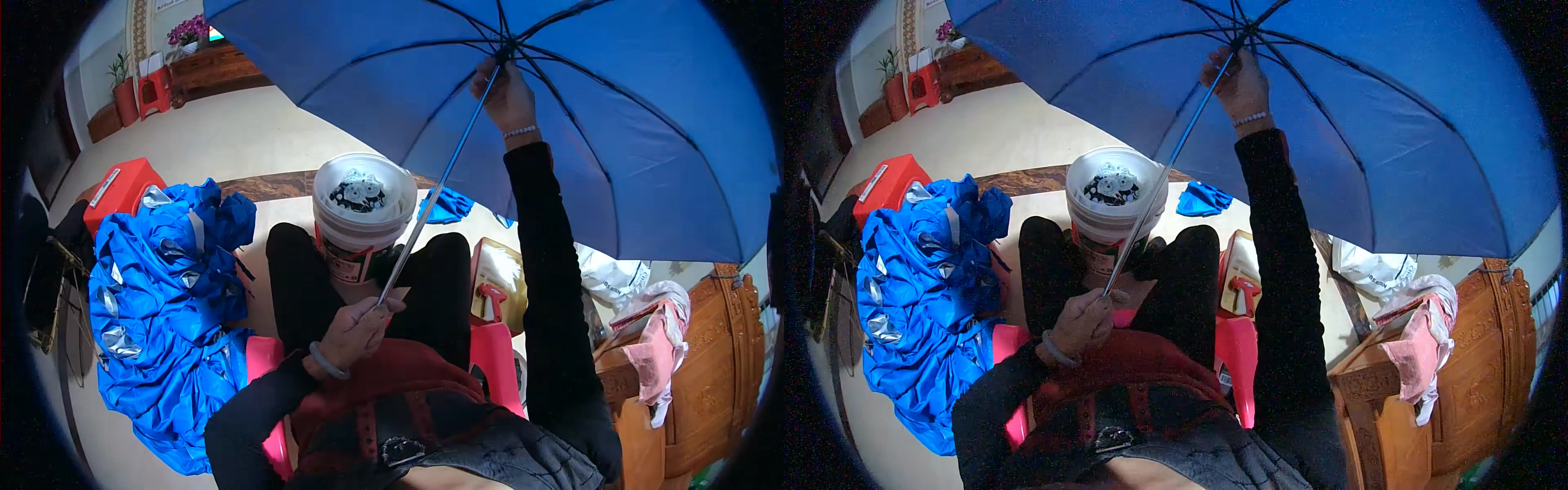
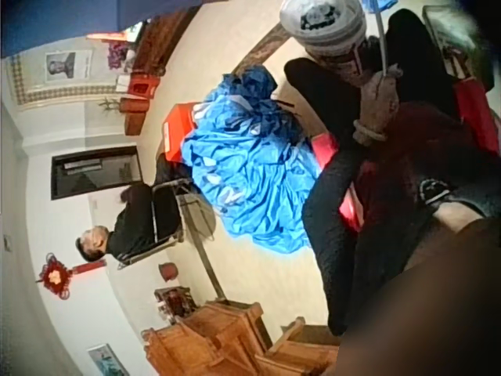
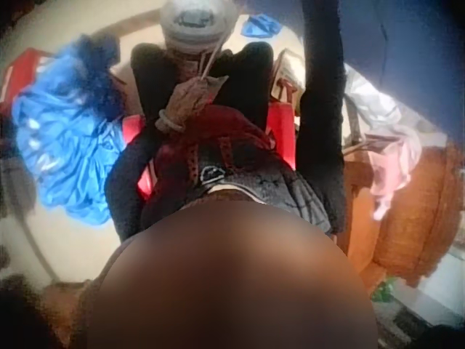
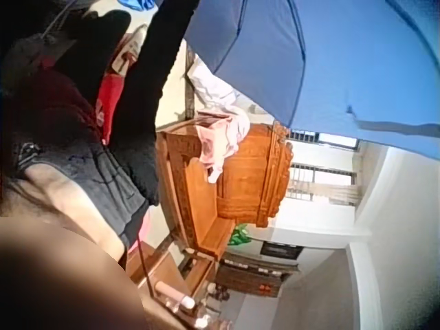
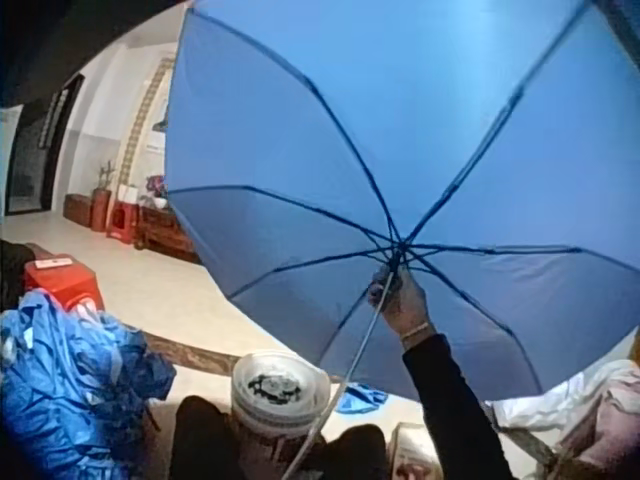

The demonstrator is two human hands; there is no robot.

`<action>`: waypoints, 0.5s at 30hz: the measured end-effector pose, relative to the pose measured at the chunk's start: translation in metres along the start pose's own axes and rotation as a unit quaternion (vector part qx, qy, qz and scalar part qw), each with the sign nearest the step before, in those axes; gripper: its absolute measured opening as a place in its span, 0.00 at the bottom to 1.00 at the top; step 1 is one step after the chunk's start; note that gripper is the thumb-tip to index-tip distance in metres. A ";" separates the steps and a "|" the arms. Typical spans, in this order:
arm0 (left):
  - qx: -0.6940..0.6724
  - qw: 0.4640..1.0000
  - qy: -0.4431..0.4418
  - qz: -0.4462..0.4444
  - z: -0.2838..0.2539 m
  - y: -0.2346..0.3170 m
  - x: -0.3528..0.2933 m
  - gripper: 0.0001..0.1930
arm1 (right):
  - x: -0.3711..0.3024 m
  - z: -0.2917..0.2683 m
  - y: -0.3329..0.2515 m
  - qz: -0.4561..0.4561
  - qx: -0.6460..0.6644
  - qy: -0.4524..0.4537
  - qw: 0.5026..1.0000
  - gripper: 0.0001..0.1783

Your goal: Assembling umbrellas by attaching the canopy fabric to the frame and folding them into a compact state.

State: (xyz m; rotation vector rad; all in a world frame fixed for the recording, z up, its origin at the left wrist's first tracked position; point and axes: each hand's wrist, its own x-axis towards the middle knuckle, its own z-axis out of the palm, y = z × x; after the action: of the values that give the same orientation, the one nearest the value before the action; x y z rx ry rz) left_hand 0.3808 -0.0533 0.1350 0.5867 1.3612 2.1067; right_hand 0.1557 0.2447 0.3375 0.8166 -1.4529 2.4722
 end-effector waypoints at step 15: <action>0.055 0.998 0.022 0.010 -0.004 -0.018 -0.004 0.17 | -0.004 -0.005 0.017 -0.022 0.045 -0.008 0.999 0.18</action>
State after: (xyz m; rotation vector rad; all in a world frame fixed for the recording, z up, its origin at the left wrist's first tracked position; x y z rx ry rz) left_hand 0.3849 -0.0527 0.1165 0.6028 1.5085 2.0815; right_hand 0.1508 0.2403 0.3207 0.8772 -1.3209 2.5205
